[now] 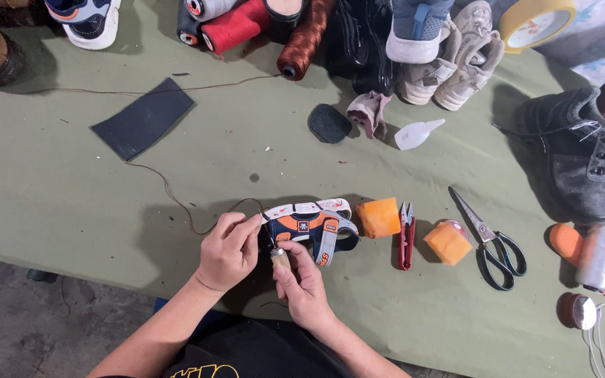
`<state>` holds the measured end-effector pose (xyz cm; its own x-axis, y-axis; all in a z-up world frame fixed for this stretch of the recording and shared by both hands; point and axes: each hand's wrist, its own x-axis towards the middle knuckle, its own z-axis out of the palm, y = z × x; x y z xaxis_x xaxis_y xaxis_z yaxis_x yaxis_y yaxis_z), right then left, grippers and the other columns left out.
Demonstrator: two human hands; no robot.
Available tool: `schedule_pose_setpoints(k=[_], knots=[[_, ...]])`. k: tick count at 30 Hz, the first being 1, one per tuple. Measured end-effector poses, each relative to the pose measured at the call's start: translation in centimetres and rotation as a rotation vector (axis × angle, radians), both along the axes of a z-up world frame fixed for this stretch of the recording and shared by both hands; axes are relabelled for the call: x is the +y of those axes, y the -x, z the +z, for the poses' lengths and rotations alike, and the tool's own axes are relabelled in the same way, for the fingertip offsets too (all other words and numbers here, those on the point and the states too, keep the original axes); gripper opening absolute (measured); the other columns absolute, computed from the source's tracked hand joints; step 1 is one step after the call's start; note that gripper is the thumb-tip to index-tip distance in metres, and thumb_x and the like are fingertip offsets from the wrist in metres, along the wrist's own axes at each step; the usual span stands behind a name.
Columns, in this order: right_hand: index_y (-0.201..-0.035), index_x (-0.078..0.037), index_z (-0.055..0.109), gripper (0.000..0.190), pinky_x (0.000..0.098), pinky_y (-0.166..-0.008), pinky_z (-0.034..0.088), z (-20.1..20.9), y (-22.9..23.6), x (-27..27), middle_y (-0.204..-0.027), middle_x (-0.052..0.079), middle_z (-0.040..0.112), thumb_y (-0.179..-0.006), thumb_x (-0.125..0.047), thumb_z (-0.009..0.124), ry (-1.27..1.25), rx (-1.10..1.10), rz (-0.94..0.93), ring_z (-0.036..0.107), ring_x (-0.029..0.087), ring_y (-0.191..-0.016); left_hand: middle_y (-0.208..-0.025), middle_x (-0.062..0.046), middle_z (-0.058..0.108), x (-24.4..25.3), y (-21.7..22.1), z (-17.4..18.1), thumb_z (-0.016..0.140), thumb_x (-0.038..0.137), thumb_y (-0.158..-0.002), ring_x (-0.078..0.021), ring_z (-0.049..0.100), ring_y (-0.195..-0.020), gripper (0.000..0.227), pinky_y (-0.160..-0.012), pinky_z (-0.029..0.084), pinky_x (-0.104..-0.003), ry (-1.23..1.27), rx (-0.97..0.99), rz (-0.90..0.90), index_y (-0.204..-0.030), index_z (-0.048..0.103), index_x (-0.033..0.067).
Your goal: The person sews a child's sandal using a curved awl and thread. They repeatedly pierce the sandal's upper and sole, pull the thread through, and tighten the stitches by hand. The work continues on the same sandal throughout the clip.
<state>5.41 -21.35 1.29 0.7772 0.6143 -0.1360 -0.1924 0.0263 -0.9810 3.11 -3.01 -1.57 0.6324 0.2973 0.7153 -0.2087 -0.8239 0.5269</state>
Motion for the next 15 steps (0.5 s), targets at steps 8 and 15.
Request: schedule_pose_setpoints(k=[8,15], knots=[[-0.135,-0.008,0.051,0.035,0.0230,-0.053,0.045,0.7,-0.1,-0.4,-0.080,0.008,0.056,-0.104,-0.022,0.058,-0.041,0.176,0.015,0.050,0.012,-0.052,-0.097,-0.010,0.062,-0.1,0.0,0.3,0.064,0.005,-0.100,-0.0151,0.063,-0.070,0.012,-0.061,0.055,-0.025,0.009,0.024,-0.007,-0.110,0.070,0.0030],[-0.125,-0.011,0.055,0.030,0.0244,-0.060,0.052,2.0,0.5,0.0,-0.077,-0.001,0.057,-0.097,-0.011,0.066,0.227,-0.050,-0.020,0.058,0.009,-0.058,-0.097,-0.007,0.062,-0.3,0.1,-0.2,0.063,0.006,-0.100,-0.0151,0.064,-0.072,0.014,-0.058,0.053,-0.025,-0.007,0.043,-0.023,-0.114,0.068,0.0053]])
